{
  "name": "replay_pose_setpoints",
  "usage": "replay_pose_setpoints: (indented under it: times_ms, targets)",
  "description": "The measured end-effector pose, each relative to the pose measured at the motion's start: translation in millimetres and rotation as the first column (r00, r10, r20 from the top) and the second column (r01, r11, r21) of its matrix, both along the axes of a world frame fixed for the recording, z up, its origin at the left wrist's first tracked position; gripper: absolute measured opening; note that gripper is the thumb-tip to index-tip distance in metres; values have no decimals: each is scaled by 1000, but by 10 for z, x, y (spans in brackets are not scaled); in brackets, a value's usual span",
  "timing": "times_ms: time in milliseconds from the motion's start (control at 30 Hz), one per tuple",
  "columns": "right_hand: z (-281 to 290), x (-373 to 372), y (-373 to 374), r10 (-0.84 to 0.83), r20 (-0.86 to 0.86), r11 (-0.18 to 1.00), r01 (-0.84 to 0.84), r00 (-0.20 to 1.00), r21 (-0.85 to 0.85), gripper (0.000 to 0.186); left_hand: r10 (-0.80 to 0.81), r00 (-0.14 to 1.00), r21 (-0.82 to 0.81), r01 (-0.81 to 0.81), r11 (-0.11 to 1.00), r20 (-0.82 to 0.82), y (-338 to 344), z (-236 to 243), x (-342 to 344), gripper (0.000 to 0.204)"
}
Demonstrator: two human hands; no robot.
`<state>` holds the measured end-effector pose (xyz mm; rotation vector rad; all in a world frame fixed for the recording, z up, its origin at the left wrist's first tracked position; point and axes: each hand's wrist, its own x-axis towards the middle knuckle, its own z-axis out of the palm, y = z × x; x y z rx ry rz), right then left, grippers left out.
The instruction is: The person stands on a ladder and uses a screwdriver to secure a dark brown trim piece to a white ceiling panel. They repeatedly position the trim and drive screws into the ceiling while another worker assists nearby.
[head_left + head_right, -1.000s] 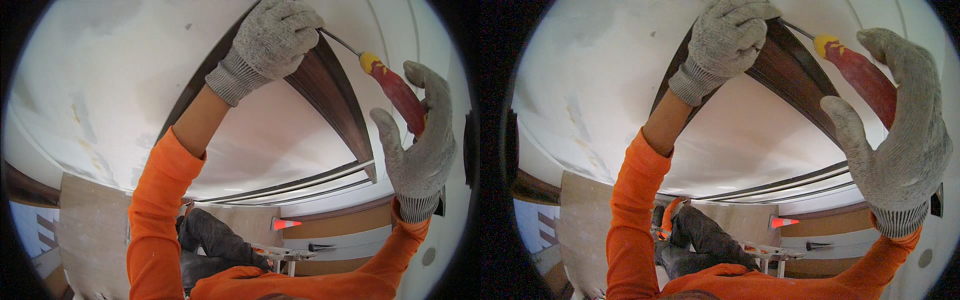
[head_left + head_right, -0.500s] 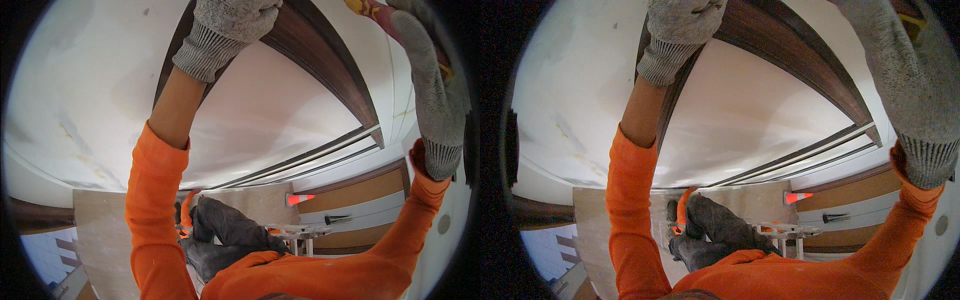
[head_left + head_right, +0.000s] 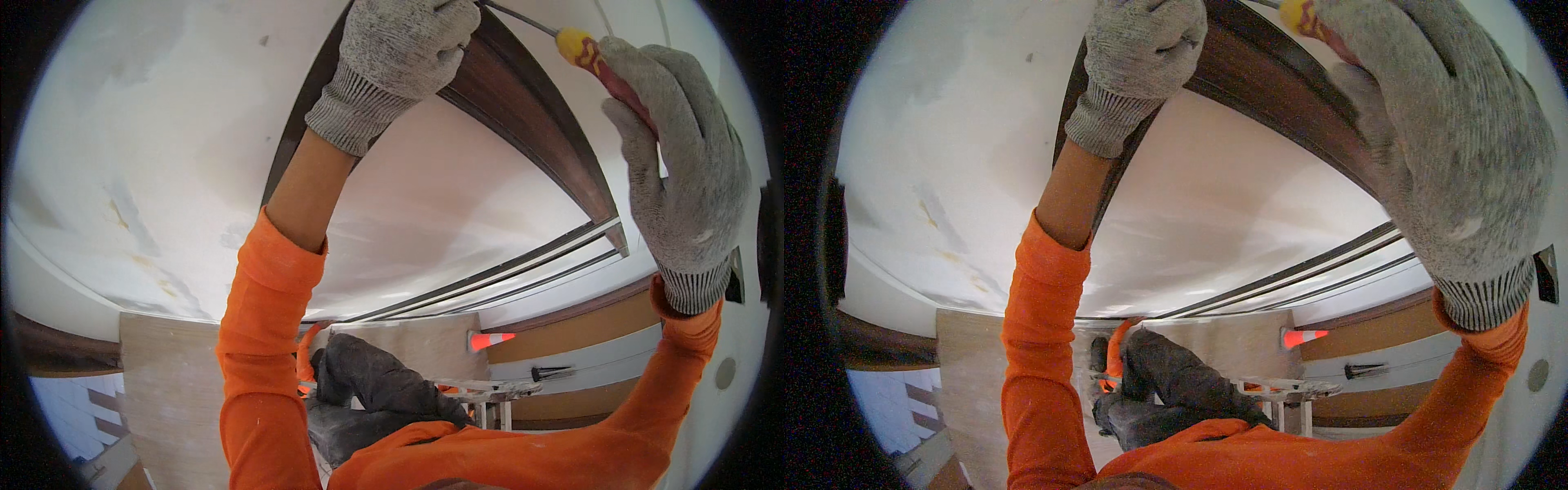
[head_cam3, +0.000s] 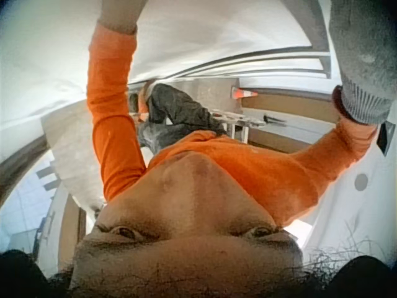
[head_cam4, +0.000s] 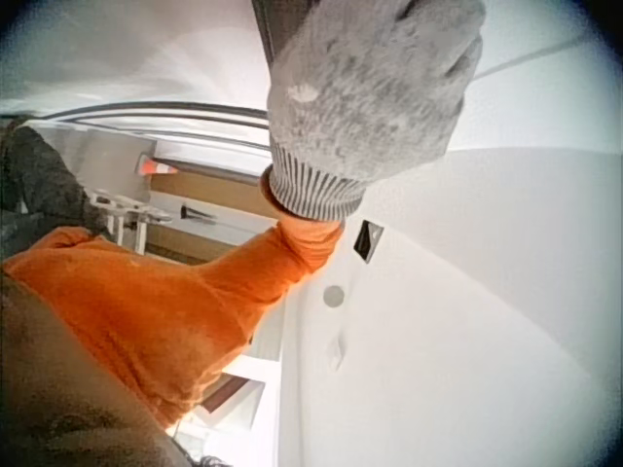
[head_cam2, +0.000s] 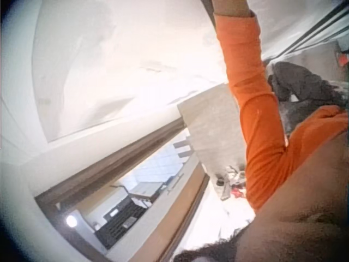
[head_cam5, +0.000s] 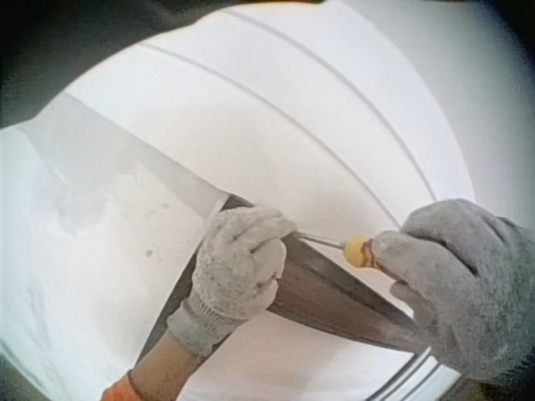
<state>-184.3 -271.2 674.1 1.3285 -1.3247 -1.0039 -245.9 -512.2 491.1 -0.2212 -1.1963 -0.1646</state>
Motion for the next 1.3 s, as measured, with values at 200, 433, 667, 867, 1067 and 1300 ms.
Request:
replay_pose_setpoints:
  times_ms: [200, 433, 667, 867, 1067, 1300]
  targets:
    - [110, -457, 74, 29, 358, 979, 46, 933, -198, 33, 36, 999, -36, -37, 999, -24, -2, 42, -14, 10]
    - [78, -170, -26, 35, 31, 992, -31, 999, -119, 37, 39, 999, 0, -39, 999, 25, -39, 37, 66, 9]
    - [110, 76, -13, 4, -1, 999, -4, 1000, 32, 50, 44, 999, -7, -44, 999, -21, -92, -7, 59, 10]
    - [264, -152, 61, 3, 280, 979, 54, 960, -196, 47, 14, 1000, -4, -14, 1000, -8, -84, 0, 62, 8]
    - [162, -145, 91, -73, 208, 957, 127, 975, -259, 46, 47, 998, -33, -46, 998, 48, -131, -34, 45, 8]
    - [72, -191, 208, -26, 45, 983, 34, 999, -180, 45, 59, 998, -40, -58, 998, 38, -97, -77, -6, 13]
